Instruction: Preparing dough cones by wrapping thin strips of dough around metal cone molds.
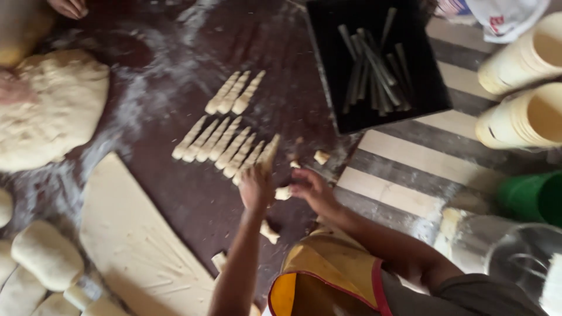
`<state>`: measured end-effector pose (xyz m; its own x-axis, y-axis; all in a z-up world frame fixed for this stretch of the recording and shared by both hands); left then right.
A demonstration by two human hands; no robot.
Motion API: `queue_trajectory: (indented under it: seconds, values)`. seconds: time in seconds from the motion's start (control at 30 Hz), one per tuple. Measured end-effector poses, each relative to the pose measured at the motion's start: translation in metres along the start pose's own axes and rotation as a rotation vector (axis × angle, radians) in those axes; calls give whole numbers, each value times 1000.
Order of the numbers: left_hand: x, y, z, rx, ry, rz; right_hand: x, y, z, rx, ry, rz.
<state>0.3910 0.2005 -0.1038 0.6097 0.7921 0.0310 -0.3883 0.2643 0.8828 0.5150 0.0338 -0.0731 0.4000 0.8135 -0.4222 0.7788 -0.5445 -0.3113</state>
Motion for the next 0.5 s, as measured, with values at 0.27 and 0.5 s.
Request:
queue_trajectory:
  seconds: [0.27, 0.5]
  values:
    - [153, -7, 37, 160, -2, 83, 87, 159, -70, -647, 438, 247]
    - [176, -27, 46, 91, 39, 133, 142, 178, -118, -1269, 584, 540]
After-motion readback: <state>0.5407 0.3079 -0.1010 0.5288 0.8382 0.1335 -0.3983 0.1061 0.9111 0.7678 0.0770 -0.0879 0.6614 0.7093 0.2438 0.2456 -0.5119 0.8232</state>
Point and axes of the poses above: each hand's wrist, its own x-axis towards the middle knuckle, its own y-axis out of the back of the hand, z = x × y, the point moved 2 cm from there along x, towards the middle knuckle, and after that the axes turned 1 degree about -x, right-handed, at the moved point
